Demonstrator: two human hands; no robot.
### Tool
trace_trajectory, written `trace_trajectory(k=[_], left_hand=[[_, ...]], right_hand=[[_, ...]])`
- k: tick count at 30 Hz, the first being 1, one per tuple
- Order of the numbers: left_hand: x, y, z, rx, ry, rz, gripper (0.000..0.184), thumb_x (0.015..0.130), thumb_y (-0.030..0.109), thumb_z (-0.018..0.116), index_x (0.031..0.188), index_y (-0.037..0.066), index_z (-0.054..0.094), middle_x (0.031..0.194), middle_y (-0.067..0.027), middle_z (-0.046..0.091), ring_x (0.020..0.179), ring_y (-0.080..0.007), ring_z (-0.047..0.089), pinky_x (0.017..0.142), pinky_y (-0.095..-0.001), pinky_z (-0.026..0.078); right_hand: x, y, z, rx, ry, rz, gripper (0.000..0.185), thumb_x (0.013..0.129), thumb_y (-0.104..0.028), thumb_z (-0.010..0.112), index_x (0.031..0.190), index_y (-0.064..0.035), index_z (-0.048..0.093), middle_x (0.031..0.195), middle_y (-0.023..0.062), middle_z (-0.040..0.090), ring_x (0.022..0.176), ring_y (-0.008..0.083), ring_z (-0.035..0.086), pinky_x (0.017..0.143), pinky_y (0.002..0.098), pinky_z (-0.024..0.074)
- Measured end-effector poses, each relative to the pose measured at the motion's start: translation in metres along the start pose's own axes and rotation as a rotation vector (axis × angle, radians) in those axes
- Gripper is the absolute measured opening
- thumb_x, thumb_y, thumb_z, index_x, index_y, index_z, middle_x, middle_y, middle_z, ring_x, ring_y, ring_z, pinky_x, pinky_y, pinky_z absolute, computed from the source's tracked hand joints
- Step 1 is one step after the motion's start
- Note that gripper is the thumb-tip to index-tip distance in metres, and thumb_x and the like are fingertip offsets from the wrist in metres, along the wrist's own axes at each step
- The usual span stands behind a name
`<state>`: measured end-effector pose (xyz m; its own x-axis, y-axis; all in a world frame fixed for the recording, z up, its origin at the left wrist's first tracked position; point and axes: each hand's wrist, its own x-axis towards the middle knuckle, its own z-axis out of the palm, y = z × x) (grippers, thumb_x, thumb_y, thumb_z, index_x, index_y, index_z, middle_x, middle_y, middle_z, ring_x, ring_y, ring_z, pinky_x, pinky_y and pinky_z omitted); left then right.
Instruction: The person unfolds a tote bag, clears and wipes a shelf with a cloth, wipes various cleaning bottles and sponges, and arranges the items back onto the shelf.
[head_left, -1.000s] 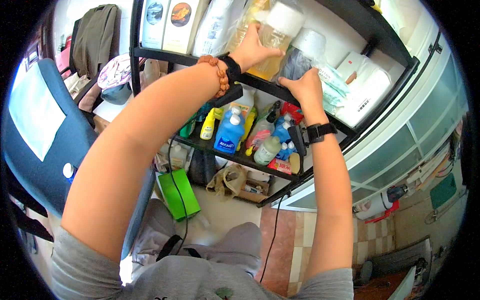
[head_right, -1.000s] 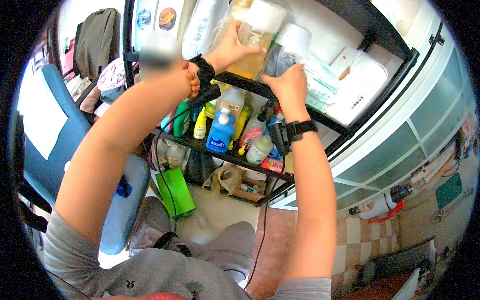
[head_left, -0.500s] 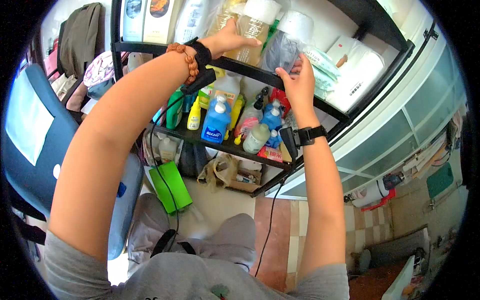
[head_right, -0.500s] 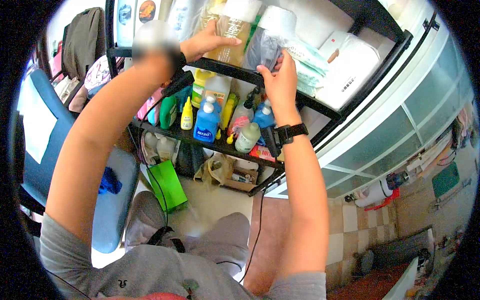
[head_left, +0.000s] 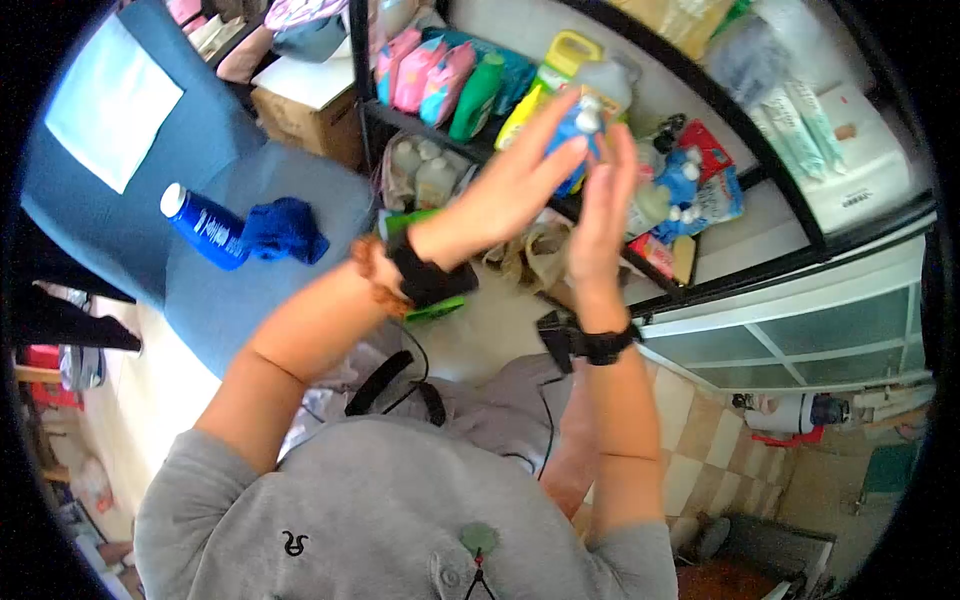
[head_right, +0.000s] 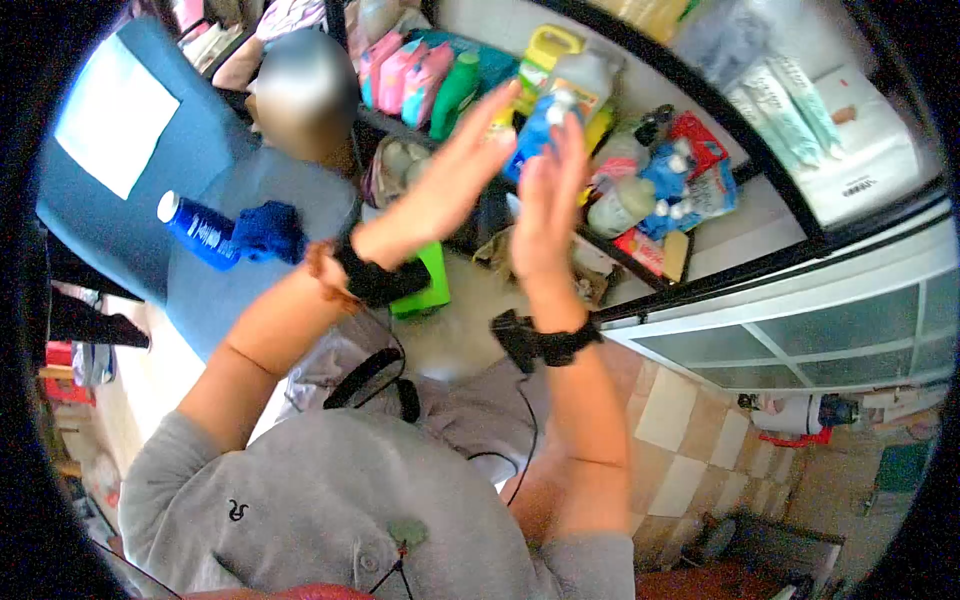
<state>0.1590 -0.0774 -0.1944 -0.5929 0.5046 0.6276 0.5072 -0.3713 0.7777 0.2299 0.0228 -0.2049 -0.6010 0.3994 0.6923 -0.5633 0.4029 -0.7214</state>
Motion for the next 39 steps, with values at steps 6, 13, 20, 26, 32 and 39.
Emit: trace_trajectory(k=[6,13,20,26,32,39], left_hand=[[-0.098,-0.043,0.015,-0.713,-0.140,-0.606,0.075,0.102,0.053,0.027,0.152,0.001,0.005,0.159,-0.0122,0.008,0.147,-0.0208,0.006,0.119,-0.0329,0.007],[-0.140,-0.083,-0.037,0.585,-0.386,-0.221,0.070,0.098,0.043,0.045,0.151,0.005,0.021,0.156,-0.0217,0.017,0.146,-0.0351,0.011,0.117,-0.0467,0.007],[-0.153,0.051,-0.172,1.008,0.427,-0.221,0.080,0.075,0.013,0.078,0.141,0.002,0.033,0.142,-0.0134,0.040,0.133,-0.0269,0.036,0.115,-0.0383,0.022],[-0.207,0.050,-0.288,1.262,1.054,-0.063,0.087,0.072,0.013,0.085,0.139,-0.002,0.031,0.140,-0.0174,0.039,0.132,-0.0249,0.037,0.112,-0.0369,0.028],[-0.229,0.023,-0.346,0.607,0.944,-0.330,0.069,0.079,0.007,0.079,0.134,-0.004,0.039,0.123,-0.0144,0.057,0.113,-0.0212,0.056,0.101,-0.0325,0.042],[-0.214,0.026,-0.341,0.683,1.059,-0.171,0.065,0.082,0.010,0.077,0.132,-0.006,0.038,0.126,-0.0171,0.053,0.112,-0.0212,0.056,0.097,-0.0313,0.044]], right_hand=[[-0.089,0.106,0.025,0.021,-0.058,0.532,0.072,0.099,-0.058,0.024,0.144,-0.0024,0.036,0.153,0.0186,0.027,0.143,0.0303,0.024,0.116,0.0420,0.0151],[-0.092,0.065,0.031,1.078,-0.136,1.240,0.090,0.092,-0.071,0.030,0.146,0.0010,0.027,0.152,0.0199,0.028,0.140,0.0306,0.029,0.116,0.0428,0.0203],[-0.079,0.069,0.026,0.529,-0.413,0.901,0.059,0.100,-0.037,0.043,0.147,-0.0037,0.029,0.146,0.0200,0.039,0.139,0.0276,0.033,0.115,0.0404,0.0226],[-0.095,0.086,0.050,0.360,-0.484,0.877,0.053,0.094,-0.025,0.059,0.140,-0.0047,0.043,0.141,0.0150,0.047,0.133,0.0255,0.042,0.111,0.0404,0.0291],[-0.139,0.146,0.065,-0.155,-0.687,0.694,0.062,0.084,-0.030,0.072,0.133,0.0000,0.047,0.133,0.0183,0.054,0.127,0.0280,0.049,0.103,0.0390,0.0389],[-0.216,0.226,0.034,-0.575,-0.737,1.111,0.079,0.077,-0.038,0.076,0.137,0.0016,0.042,0.136,0.0234,0.050,0.126,0.0349,0.048,0.104,0.0430,0.0409]])
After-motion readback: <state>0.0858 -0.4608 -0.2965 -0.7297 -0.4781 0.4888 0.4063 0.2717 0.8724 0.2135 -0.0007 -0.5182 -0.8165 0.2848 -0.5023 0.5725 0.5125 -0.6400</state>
